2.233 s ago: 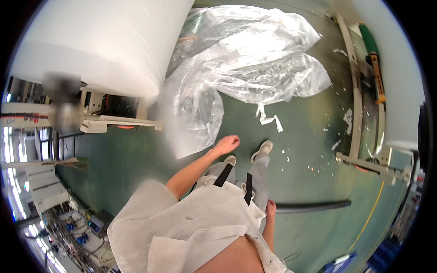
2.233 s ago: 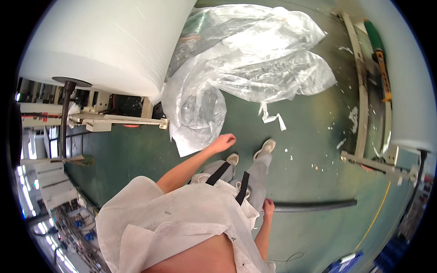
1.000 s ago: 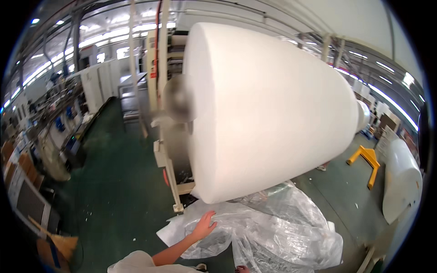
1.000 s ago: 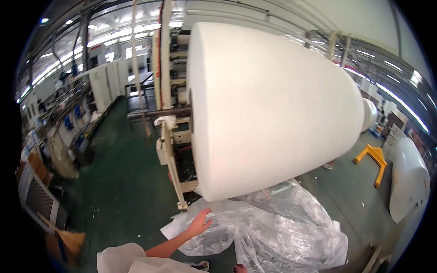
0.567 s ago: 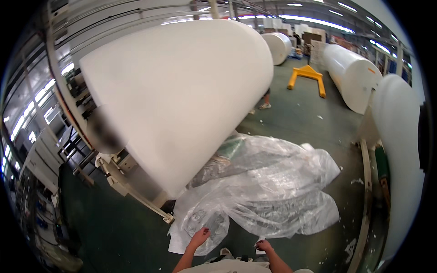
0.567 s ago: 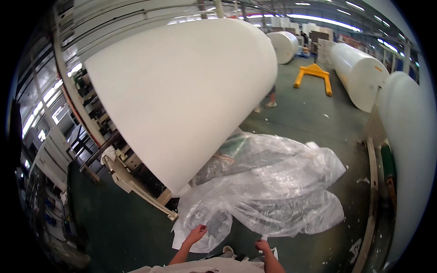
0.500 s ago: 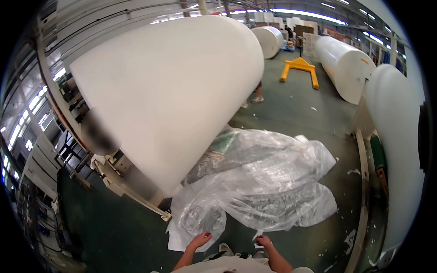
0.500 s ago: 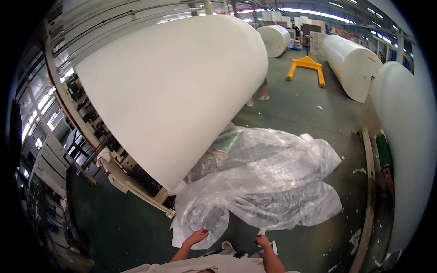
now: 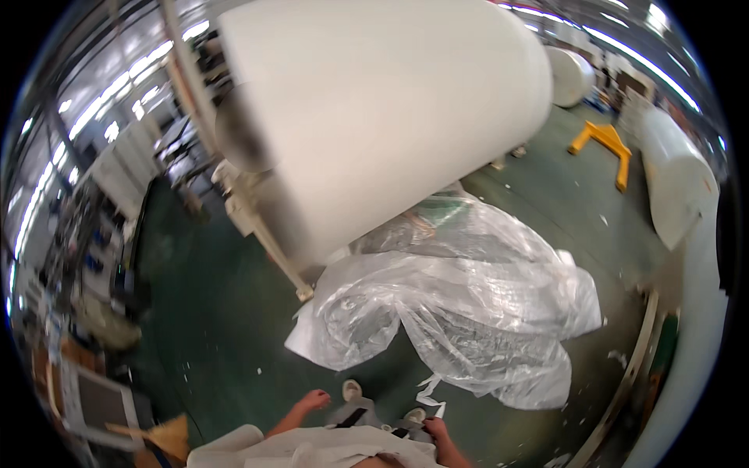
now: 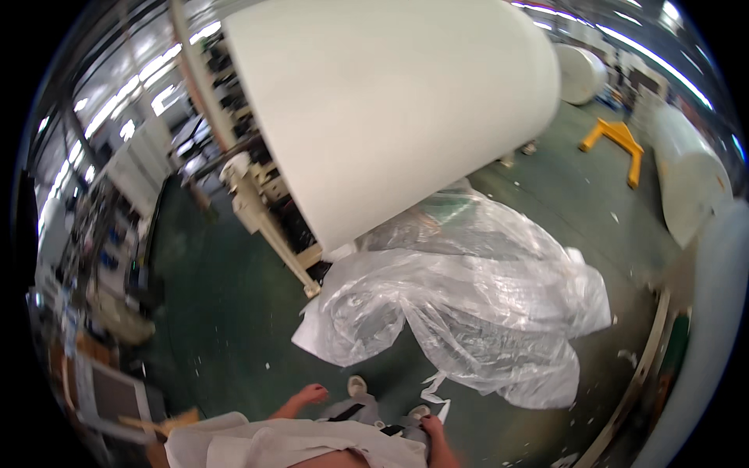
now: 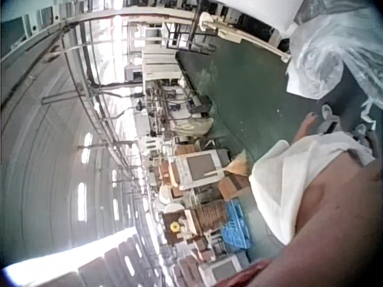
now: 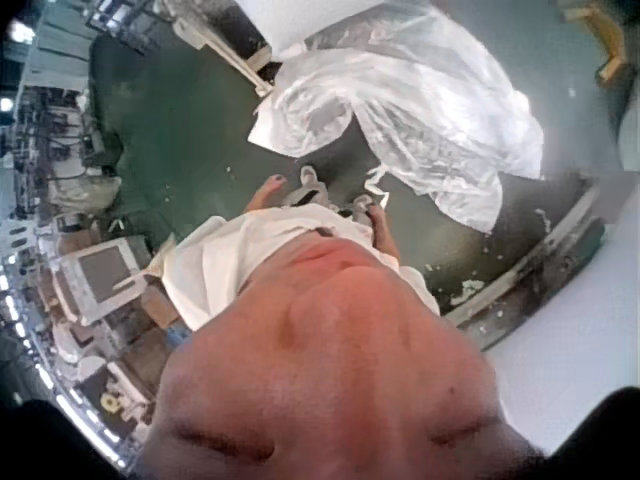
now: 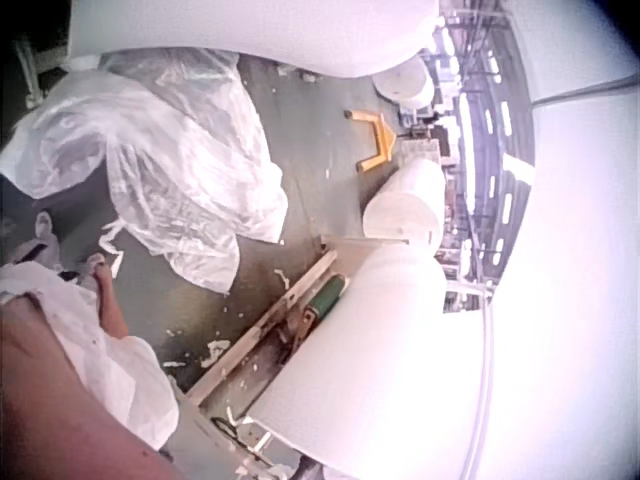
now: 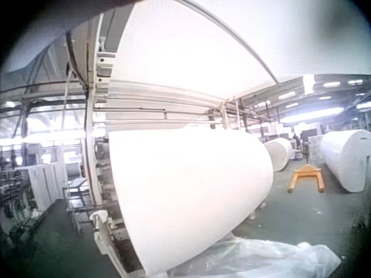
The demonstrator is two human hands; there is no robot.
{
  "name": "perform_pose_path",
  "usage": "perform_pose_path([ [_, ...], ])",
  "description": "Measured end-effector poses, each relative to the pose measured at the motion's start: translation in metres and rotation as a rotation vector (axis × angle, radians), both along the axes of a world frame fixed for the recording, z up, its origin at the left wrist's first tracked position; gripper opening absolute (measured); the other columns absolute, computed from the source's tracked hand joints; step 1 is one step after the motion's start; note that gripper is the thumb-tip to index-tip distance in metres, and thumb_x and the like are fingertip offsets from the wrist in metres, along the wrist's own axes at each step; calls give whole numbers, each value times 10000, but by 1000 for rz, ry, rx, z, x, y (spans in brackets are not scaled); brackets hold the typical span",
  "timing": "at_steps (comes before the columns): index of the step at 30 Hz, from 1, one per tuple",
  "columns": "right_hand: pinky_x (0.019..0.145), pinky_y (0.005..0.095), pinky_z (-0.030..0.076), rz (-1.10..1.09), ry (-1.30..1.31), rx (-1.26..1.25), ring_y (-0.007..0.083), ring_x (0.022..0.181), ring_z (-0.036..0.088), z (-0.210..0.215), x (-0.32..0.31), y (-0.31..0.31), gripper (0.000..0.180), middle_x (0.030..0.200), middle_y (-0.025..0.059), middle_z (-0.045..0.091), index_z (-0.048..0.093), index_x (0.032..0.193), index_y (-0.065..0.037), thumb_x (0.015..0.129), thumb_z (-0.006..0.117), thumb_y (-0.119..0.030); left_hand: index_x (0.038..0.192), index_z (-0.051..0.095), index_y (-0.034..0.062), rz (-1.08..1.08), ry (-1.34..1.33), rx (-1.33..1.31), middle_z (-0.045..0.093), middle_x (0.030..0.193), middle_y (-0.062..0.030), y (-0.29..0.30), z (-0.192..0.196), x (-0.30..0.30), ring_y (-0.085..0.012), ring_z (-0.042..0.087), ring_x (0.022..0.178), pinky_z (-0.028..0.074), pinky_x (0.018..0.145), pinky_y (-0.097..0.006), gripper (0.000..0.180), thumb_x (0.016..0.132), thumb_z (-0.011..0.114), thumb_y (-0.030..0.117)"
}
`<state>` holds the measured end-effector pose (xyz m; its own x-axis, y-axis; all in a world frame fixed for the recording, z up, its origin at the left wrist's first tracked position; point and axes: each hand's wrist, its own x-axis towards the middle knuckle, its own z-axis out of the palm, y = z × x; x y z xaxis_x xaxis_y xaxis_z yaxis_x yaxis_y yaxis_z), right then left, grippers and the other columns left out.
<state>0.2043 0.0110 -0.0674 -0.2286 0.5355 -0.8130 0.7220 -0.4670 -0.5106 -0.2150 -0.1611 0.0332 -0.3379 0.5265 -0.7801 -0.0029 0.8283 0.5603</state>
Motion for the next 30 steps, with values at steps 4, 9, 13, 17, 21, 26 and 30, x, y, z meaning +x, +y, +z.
perform_pose_path([
  [4,567,311,539,17,89,-13,212,665,675,0,-12,32,281,811,148,689,640,1035,32,860,608,-186,1010,696,95,-7,194,-100,685,828,-68,-40,-24,18,-156,642,679,535,582,-319,321,835,576,337],
  [9,520,306,524,231,3,91,202,618,667,6,-57,74,247,780,149,686,651,980,26,855,594,-179,1071,688,70,78,266,44,691,994,-145,-92,-25,33,-261,661,935,510,835,-375,405,824,572,369],
  [13,498,303,509,392,-37,180,179,584,649,25,-141,68,228,736,125,678,664,917,9,839,569,-183,1087,681,77,167,197,8,674,1071,-157,-150,-24,6,-306,635,1007,485,893,-396,426,823,565,390],
  [17,525,276,489,427,155,138,152,575,607,31,-255,31,246,728,90,654,645,964,6,856,578,-205,1067,682,75,301,123,-30,667,1079,-161,-214,-51,-58,-330,623,1019,485,889,-403,422,817,557,389],
  [21,595,264,495,418,225,104,146,669,615,69,-352,-29,273,818,86,666,626,1023,19,861,609,-200,1047,677,56,242,158,-100,678,999,-179,-275,-53,-126,-344,650,916,507,801,-420,401,808,549,351],
  [26,634,257,496,577,201,151,134,716,609,91,-408,-59,280,856,81,669,633,1044,-2,851,629,-205,1008,670,27,576,281,37,690,915,-164,-319,-52,-200,-301,668,797,517,707,-406,359,840,540,316],
  [30,603,267,488,493,68,38,126,693,599,39,-388,-3,252,829,79,659,648,1039,-37,836,637,-188,978,666,2,758,182,195,694,874,-124,-303,-36,-234,-211,658,737,518,649,-362,327,863,540,280],
])
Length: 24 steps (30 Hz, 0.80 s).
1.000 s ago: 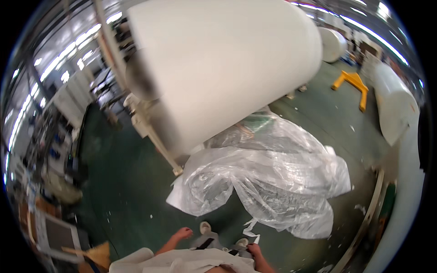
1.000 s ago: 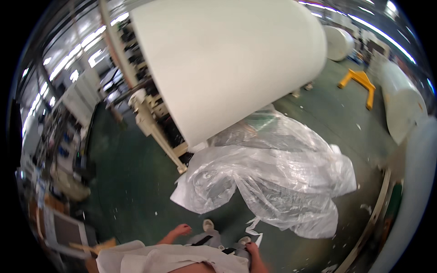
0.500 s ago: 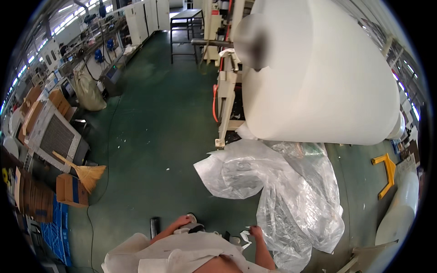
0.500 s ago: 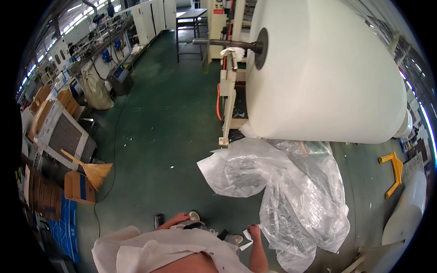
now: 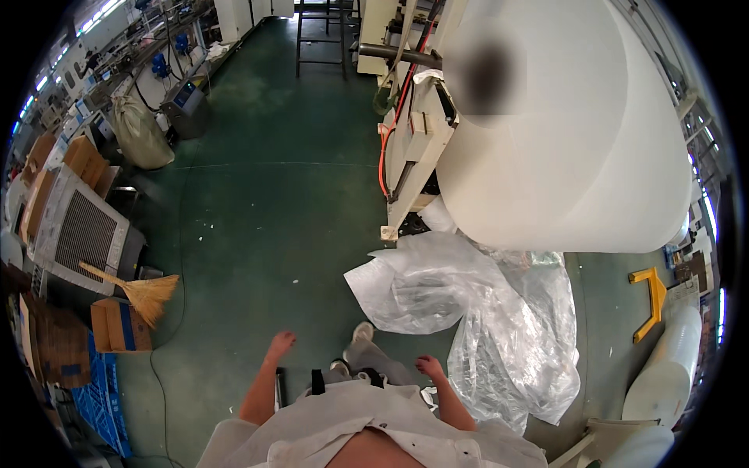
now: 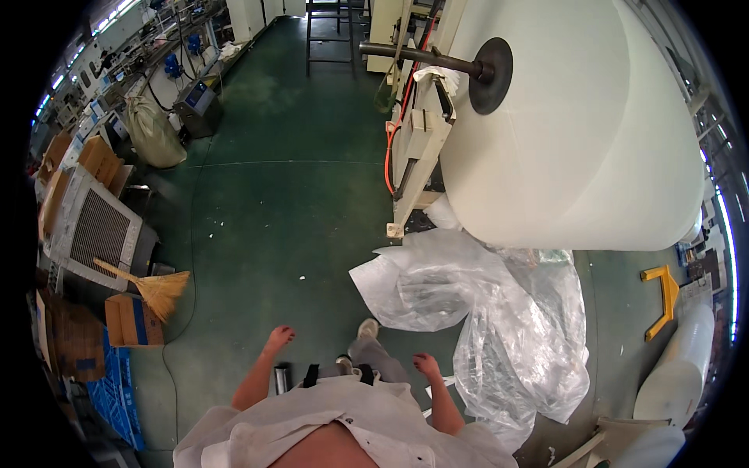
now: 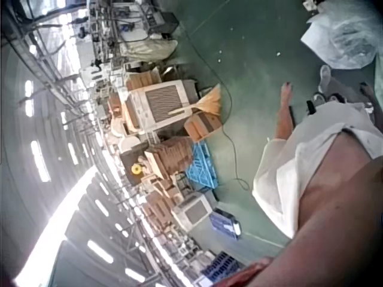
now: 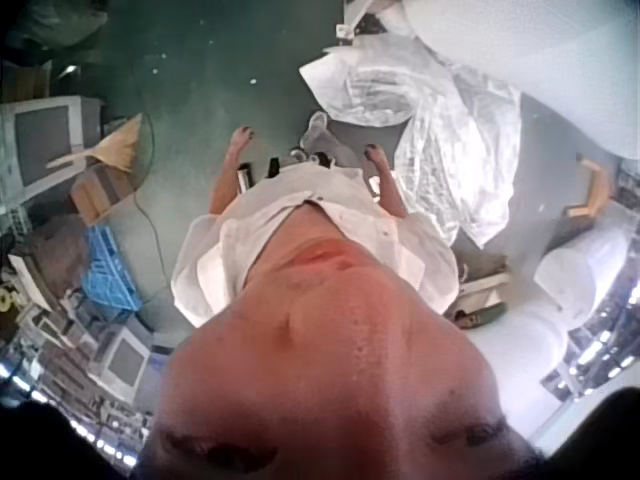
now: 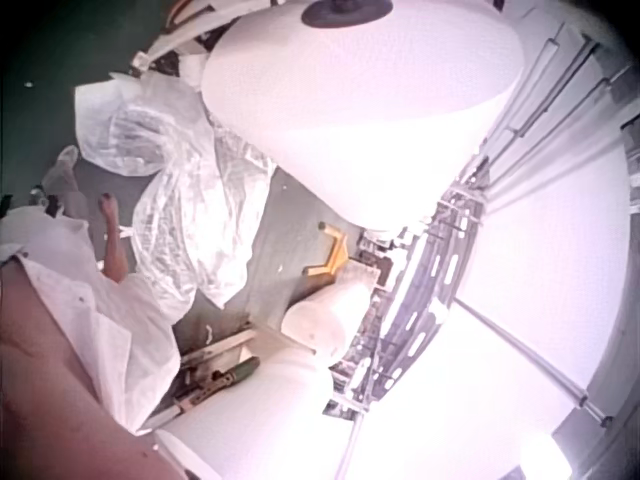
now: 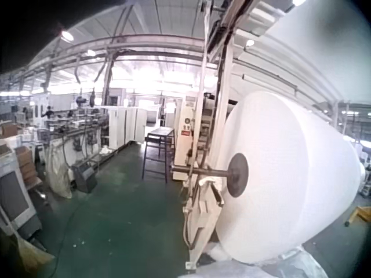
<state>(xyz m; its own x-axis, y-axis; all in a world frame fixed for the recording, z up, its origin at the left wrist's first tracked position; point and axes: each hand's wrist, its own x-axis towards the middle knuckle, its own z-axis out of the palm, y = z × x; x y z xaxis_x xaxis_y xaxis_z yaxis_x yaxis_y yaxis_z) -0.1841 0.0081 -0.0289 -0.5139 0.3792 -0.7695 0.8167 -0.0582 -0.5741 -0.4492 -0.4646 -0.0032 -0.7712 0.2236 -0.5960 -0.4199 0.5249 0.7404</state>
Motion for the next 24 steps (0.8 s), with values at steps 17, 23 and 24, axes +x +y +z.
perform_pose_path([
  [17,680,292,526,-69,448,-146,174,758,664,66,-286,-27,309,863,109,684,595,1119,-23,910,597,-250,1037,645,27,-135,-278,-47,678,860,-73,29,-11,-157,-139,618,656,505,556,-303,373,880,575,358],
  [23,619,337,537,-367,174,230,167,682,659,29,-198,-73,250,820,86,694,647,992,-26,832,611,-216,1038,615,-5,-410,-335,36,685,857,-96,86,-32,-272,-148,633,690,504,549,-282,252,886,576,191],
  [24,636,326,542,-277,-2,276,176,681,660,32,-170,-83,259,819,84,692,648,988,-18,816,591,-204,1036,618,0,-599,-300,-1,682,857,-90,93,-38,-292,-147,633,694,505,555,-281,247,887,574,192],
])
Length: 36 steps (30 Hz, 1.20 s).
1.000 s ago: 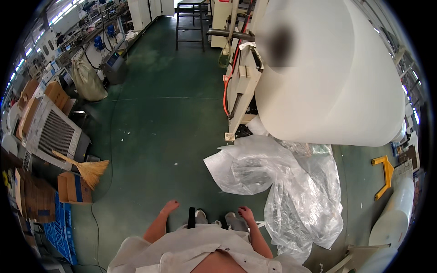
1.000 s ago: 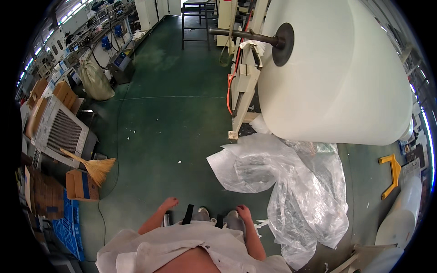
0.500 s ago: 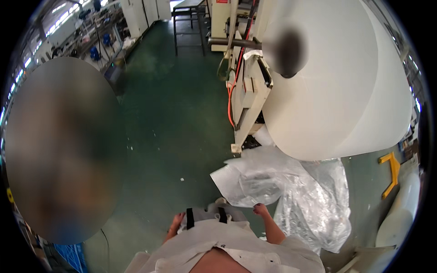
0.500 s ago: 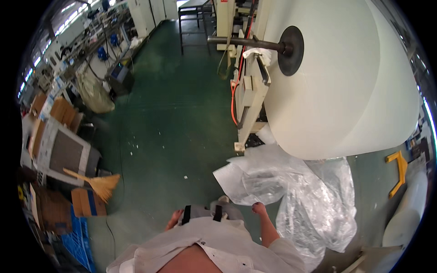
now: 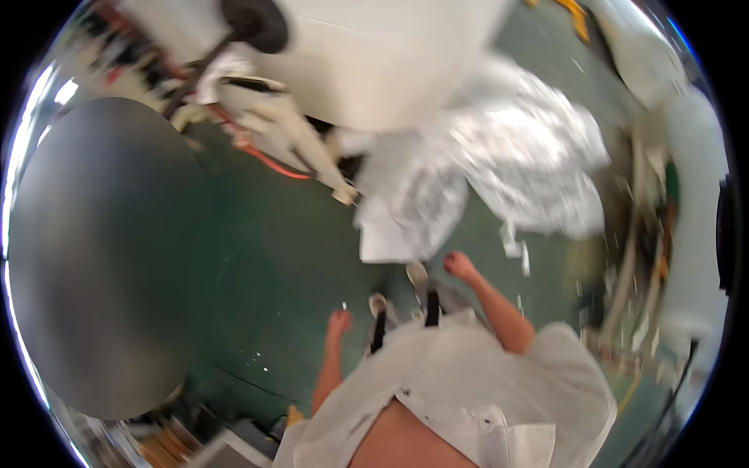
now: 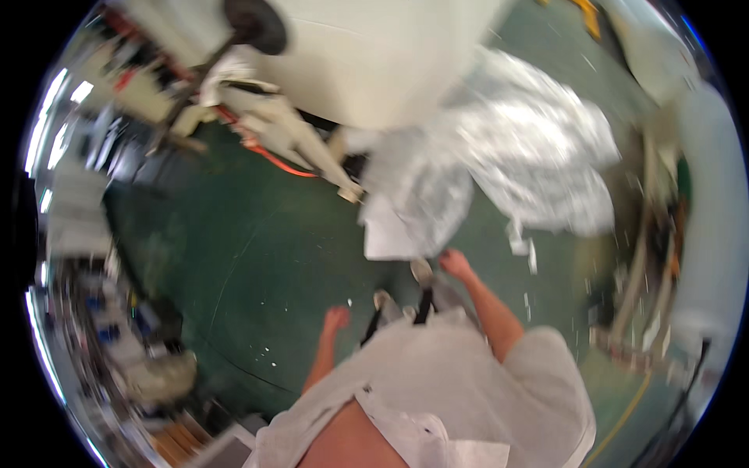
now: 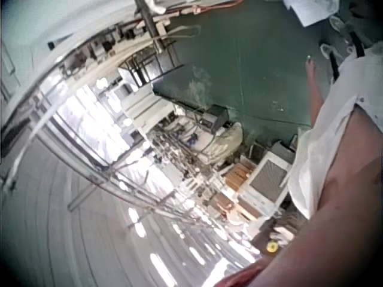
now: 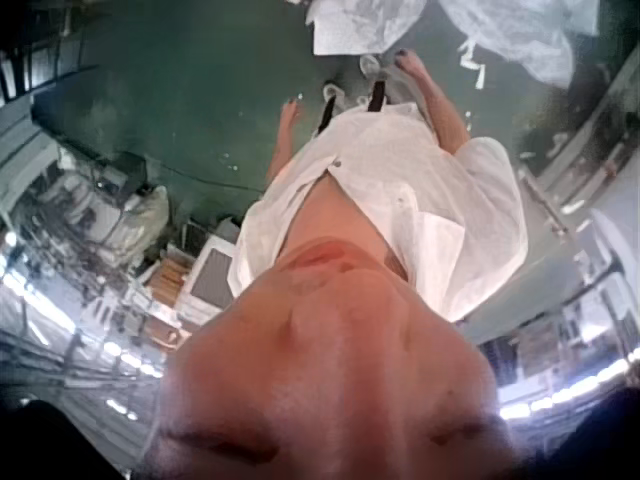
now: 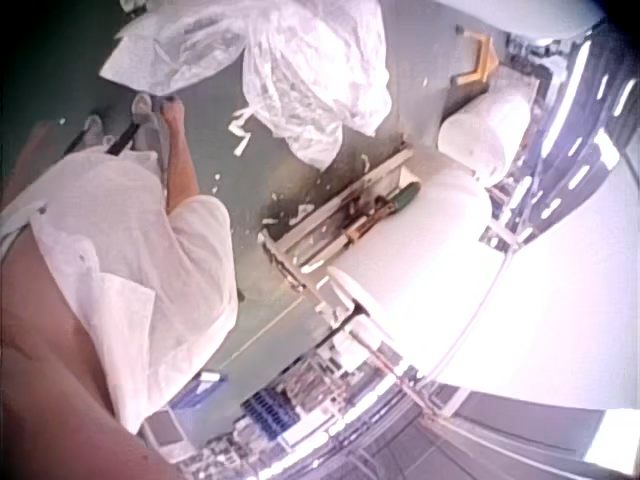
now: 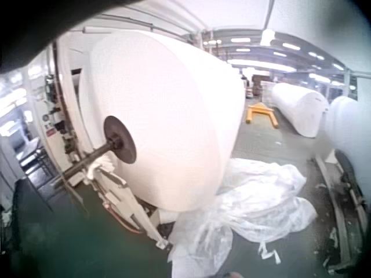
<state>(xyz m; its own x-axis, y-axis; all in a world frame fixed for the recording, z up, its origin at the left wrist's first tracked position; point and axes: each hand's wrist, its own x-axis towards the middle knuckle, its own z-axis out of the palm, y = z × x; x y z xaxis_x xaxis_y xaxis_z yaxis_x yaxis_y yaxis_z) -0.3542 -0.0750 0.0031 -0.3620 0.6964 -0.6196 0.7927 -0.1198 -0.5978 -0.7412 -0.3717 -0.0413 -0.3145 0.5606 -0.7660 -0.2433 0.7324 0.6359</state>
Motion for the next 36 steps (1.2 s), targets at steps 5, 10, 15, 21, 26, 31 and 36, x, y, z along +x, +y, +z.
perform_pose_path([
  [5,582,299,530,-663,-123,-153,161,640,643,-15,139,-130,235,760,85,680,632,964,-9,814,562,-176,1066,616,11,-459,195,-19,681,912,-104,66,22,-36,-188,655,791,521,695,-304,297,912,555,257],
  [10,535,308,518,-1066,-108,-345,173,621,634,-13,155,-246,223,751,93,675,624,992,-23,822,574,-158,1142,591,18,-713,613,318,665,1061,-163,186,65,-27,-356,606,1041,459,894,-405,403,932,527,355],
  [15,610,339,533,-1020,-85,-422,208,697,653,-49,137,-279,277,817,128,686,642,1026,-16,835,549,-194,1129,611,46,-878,451,521,674,1031,-150,319,143,66,-299,644,971,486,845,-383,369,926,537,345],
  [21,669,340,532,-918,-43,-148,219,761,647,-88,136,-255,312,864,141,674,664,1001,-8,875,475,-221,1151,602,101,-1361,576,236,675,1011,-158,398,88,155,-326,643,948,500,822,-410,344,894,552,324],
  [26,648,287,507,-1455,380,-573,153,740,634,-85,207,-183,256,852,107,677,616,1057,-33,925,524,-233,1244,564,151,-1593,571,31,648,1062,-200,429,-28,166,-369,613,1010,489,866,-435,443,854,605,358],
  [31,679,254,470,-1691,289,-635,129,761,615,-96,245,-200,237,848,84,667,590,1088,-46,955,494,-218,1356,486,146,-1660,905,-313,445,1366,-250,527,-164,174,-380,454,1249,373,1032,-483,704,774,681,492],
  [36,675,206,432,-1361,130,-885,64,765,560,-119,228,-331,227,828,40,636,624,1035,-43,960,509,-222,1407,411,145,-1591,1377,-261,357,1352,-405,622,-257,166,-507,240,1354,264,1084,-533,813,727,701,483],
])
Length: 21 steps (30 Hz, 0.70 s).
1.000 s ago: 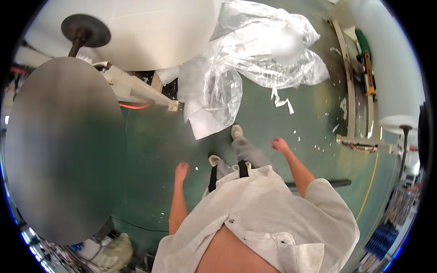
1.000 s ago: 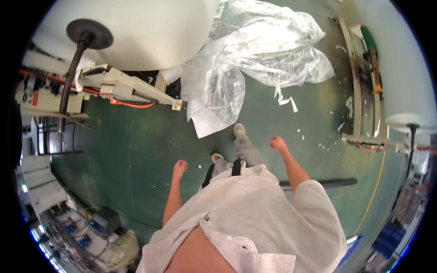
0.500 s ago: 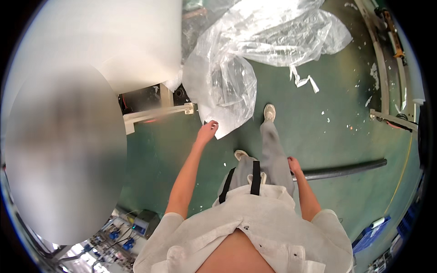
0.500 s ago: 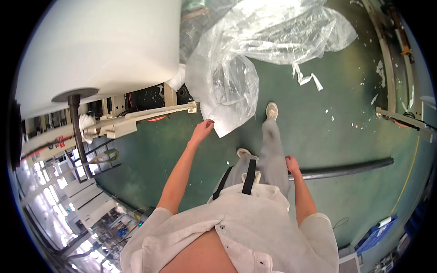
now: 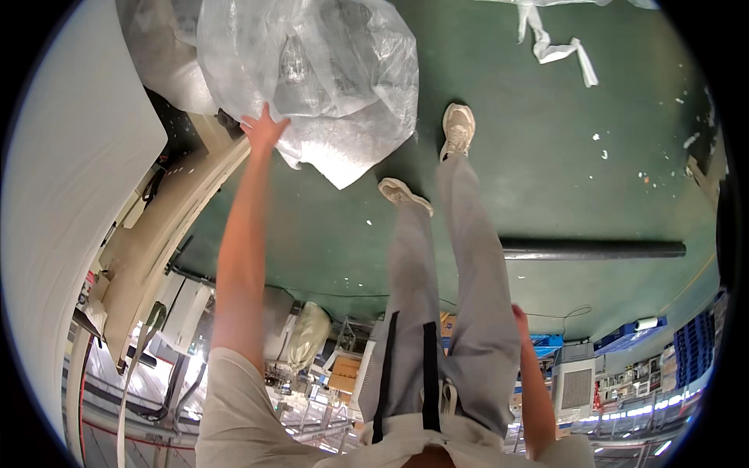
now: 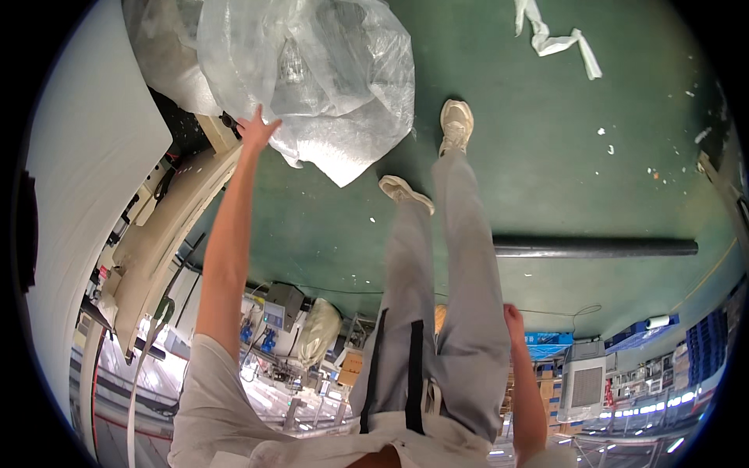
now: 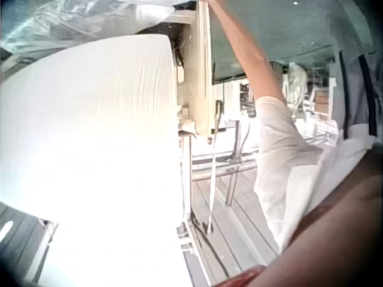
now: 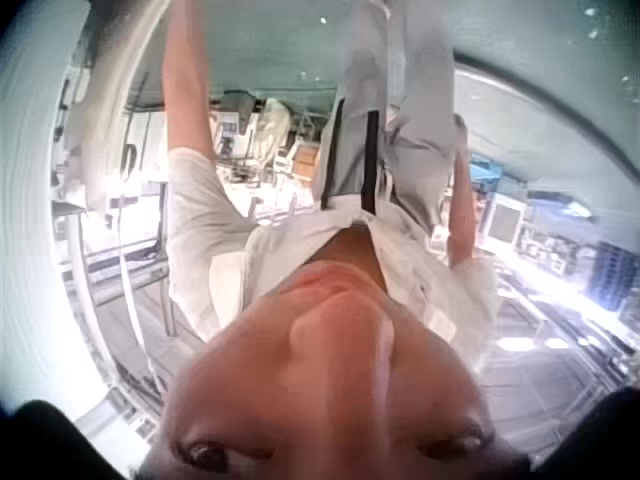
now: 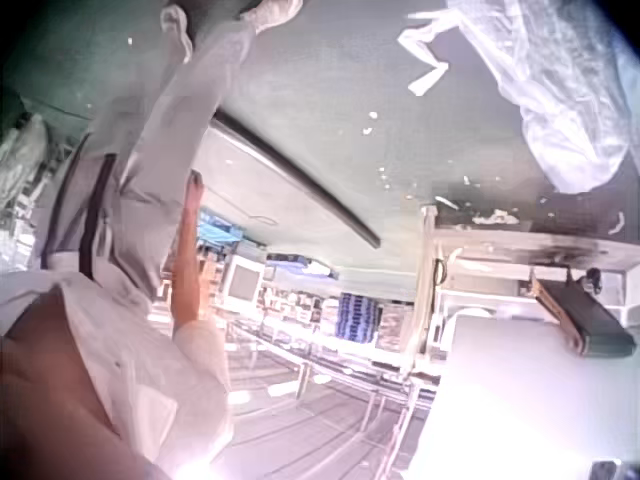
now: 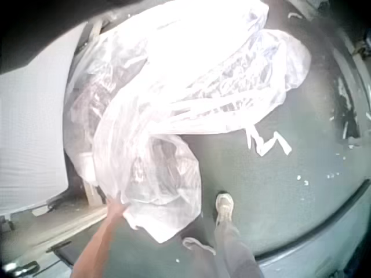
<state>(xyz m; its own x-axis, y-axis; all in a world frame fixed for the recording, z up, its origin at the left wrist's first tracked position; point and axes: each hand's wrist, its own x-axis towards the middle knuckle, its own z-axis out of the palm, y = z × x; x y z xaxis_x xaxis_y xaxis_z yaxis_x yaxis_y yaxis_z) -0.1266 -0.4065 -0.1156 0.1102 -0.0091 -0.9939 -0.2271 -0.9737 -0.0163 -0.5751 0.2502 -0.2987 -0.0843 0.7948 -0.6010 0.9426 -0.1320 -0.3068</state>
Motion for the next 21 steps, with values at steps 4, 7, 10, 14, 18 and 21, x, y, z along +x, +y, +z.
perform_pose_path([
  [4,698,225,446,-219,90,-43,69,778,565,3,3,64,207,851,47,642,622,1042,-44,951,517,-197,1174,573,54,159,-127,145,615,1105,-238,51,-16,3,-384,575,1066,457,902,-457,529,718,685,297],
  [7,700,236,453,-215,50,-34,84,777,574,-11,35,125,198,874,47,646,607,1062,-45,943,525,-180,1011,656,62,53,-310,397,672,976,-149,17,-2,31,-342,615,966,473,840,-442,279,746,625,143],
  [10,734,261,471,-269,-12,166,119,781,593,-17,50,197,223,902,55,645,594,1087,-46,948,531,-209,900,641,78,98,-591,441,632,864,-137,-38,24,98,-335,591,875,463,774,-442,189,713,613,69],
  [14,851,298,470,-236,-43,380,165,970,591,8,44,301,314,1068,118,632,548,1178,-35,962,523,-262,780,602,93,-114,-920,212,578,802,-102,-114,117,235,-307,565,790,438,699,-418,120,688,579,19],
  [18,966,363,439,-247,26,508,230,1149,539,57,39,359,579,1261,175,556,407,1351,-15,963,497,-436,763,566,50,-301,-1234,-23,536,802,-96,-213,209,297,-273,564,773,441,650,-382,98,672,596,70],
  [21,980,371,429,-228,17,650,244,1169,525,84,36,356,676,1303,190,519,376,1378,-7,936,512,-500,794,560,40,-422,-1276,-251,545,874,-83,-280,273,293,-273,562,840,465,693,-371,135,666,588,73],
])
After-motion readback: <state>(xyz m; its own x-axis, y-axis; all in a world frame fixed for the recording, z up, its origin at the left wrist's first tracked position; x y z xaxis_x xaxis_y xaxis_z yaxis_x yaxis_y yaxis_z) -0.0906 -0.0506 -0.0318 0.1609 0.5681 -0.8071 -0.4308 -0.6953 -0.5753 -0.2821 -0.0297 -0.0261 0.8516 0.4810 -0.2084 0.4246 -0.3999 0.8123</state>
